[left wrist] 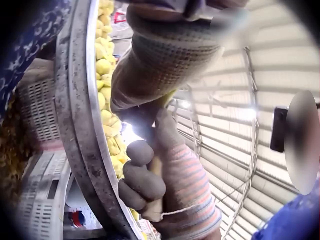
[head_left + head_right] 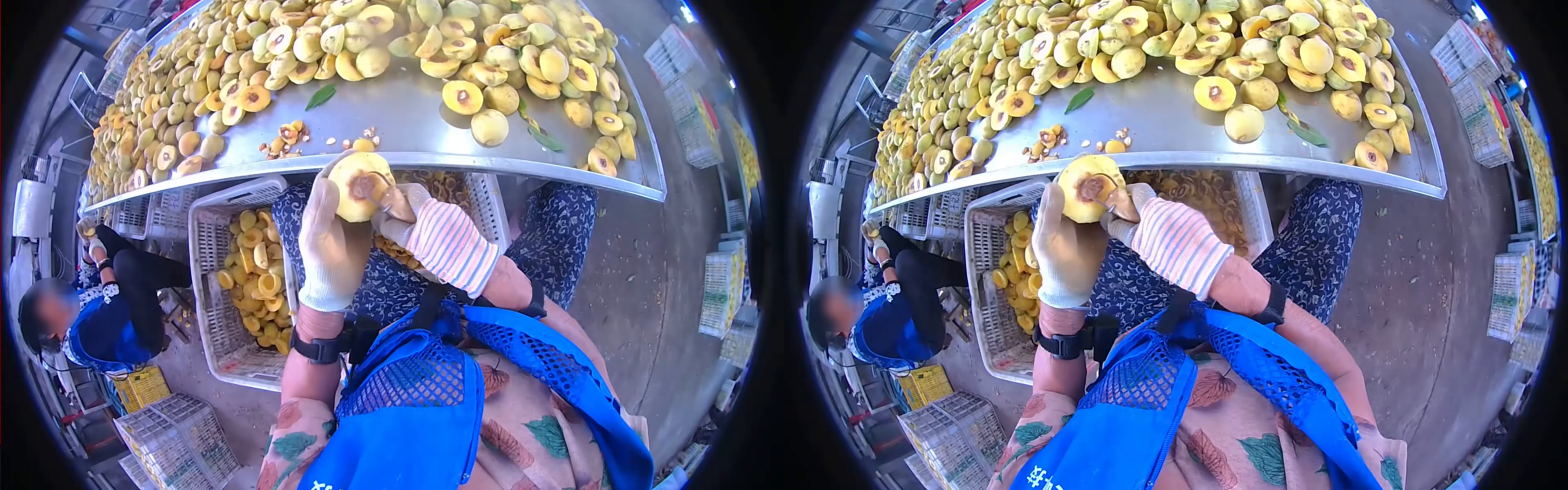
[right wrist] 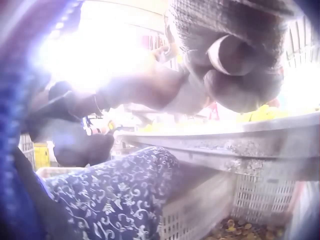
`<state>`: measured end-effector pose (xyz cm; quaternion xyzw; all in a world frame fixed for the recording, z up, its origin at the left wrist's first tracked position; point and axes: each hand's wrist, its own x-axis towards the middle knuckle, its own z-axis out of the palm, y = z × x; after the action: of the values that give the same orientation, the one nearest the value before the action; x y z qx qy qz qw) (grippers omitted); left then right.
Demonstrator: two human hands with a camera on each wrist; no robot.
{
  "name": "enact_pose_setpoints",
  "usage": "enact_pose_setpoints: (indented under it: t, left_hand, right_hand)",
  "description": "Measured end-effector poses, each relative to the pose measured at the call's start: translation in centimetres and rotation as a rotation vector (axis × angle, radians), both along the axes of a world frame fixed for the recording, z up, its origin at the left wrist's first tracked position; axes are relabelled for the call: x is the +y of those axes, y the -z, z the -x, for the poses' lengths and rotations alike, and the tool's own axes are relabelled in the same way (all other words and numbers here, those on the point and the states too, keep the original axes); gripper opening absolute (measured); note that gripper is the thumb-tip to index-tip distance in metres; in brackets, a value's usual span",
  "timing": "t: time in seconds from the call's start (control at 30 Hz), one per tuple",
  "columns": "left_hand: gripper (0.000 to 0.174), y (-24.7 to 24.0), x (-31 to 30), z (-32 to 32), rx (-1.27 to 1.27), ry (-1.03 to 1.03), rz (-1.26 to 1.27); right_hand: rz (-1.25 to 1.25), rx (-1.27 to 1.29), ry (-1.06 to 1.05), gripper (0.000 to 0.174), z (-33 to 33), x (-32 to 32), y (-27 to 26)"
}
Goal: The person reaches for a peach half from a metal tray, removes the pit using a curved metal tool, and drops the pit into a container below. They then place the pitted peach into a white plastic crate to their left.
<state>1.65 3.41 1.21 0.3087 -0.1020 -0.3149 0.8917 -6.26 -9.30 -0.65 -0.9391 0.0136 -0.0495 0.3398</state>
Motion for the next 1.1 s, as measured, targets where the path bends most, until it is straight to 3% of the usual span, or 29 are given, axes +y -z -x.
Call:
enact_pose_setpoints:
  t: [0.03,0.07,0.13,0.17,0.2,0.23,0.3,0.47,0.53,0.6,0.67,0.87,1.0,1.1]
  left_hand:
    - [0.045,0.5,0.1,-0.3,0.004,-0.045,-0.055]
    - [0.044,1.1,0.3,-0.4,0.009,-0.091,-0.113]
    - [0.043,0.7,-0.2,-0.1,-0.059,-0.084,-0.142]
    - [0.046,0.2,-0.6,0.4,0.07,-0.12,-0.043]
    - [0.049,-0.3,-1.0,0.8,0.201,-0.152,0.057]
    - [0.05,-0.2,-1.1,1.2,0.001,-0.156,-0.106]
    - [0.051,-0.3,-1.8,2.0,-0.031,-0.14,-0.118]
    - [0.052,-0.9,-2.9,3.4,-0.008,-0.113,0.032]
    - [0.054,-1.6,-3.4,3.7,0.04,-0.136,-0.014]
    - [0.056,-1.4,-3.5,3.7,0.088,-0.163,-0.057]
    - [0.053,-0.3,-3.0,3.5,-0.128,-0.124,-0.065]
    - [0.053,-0.3,-4.0,3.6,-0.062,-0.293,-0.266]
    - [0.052,-0.6,-4.6,3.7,-0.1,-0.373,-0.281]
    - [0.051,-0.2,-4.1,3.1,-0.203,-0.31,-0.322]
  right_hand:
    - [0.183,-0.369,-0.048,0.029,0.1,0.1,0.5]
    - [0.176,-0.37,-0.053,0.029,0.5,0.3,0.3]
    - [-0.262,0.017,0.151,0.035,1.3,0.3,-0.7]
    - [0.126,-0.212,0.02,0.036,1.9,0.3,0.3]
    - [0.119,-0.207,0.029,0.036,2.0,0.4,0.2]
    - [-0.007,-0.109,0.132,0.035,2.0,0.7,-0.3]
    - [-0.128,-0.037,0.28,0.029,1.9,1.0,-0.6]
    - [-0.149,0.005,0.281,0.027,1.7,0.7,0.6]
    - [-0.013,-0.175,0.229,0.027,1.4,1.0,2.3]
    - [-0.026,-0.143,0.215,0.027,1.9,0.7,1.7]
    - [-0.04,-0.109,0.198,0.027,2.0,0.7,1.3]
    - [-0.112,-0.071,0.21,0.028,1.6,0.5,0.7]
    - [-0.098,-0.128,-0.015,0.026,2.9,-0.7,0.2]
    - [-0.019,-0.216,-0.211,0.024,5.4,-2.3,-0.1]
